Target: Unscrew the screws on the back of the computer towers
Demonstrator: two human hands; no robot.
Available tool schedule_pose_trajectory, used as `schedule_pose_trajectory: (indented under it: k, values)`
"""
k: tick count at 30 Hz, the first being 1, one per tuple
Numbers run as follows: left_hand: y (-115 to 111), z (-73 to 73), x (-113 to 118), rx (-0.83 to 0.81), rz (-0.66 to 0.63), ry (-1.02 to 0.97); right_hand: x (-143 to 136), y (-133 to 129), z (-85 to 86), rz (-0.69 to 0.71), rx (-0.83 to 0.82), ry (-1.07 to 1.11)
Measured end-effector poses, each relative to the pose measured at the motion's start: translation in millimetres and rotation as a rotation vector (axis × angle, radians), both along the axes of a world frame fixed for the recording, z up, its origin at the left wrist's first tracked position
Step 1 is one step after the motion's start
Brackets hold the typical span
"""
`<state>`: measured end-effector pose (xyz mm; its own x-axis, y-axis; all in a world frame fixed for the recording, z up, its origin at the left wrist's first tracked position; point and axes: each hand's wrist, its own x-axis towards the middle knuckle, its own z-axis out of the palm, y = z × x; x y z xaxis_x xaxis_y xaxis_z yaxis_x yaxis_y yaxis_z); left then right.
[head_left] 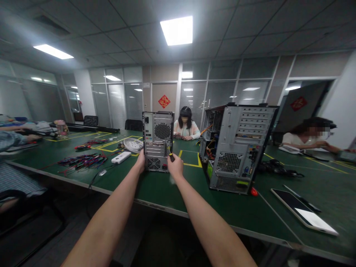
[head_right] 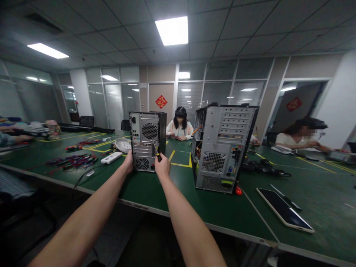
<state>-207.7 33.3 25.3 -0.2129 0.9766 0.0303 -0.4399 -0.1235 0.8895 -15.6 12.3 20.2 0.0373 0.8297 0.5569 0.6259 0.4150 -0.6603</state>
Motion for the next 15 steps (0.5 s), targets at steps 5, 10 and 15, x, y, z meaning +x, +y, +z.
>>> schedule_pose_trajectory:
  k: [5,10,15]
  values:
    - [5.1,-8.5,14.9,0.053,-0.022,0.036,17.9,0.3,4.3,-0.050,-0.022,-0.052]
    - [3.3,-13.8,26.7,0.067,-0.044,0.064,36.6,-6.4,6.5,-0.065,-0.004,-0.100]
    - [-6.0,-13.7,44.2,0.142,-0.018,0.087,54.2,-18.1,6.7,-0.054,-0.006,-0.115]
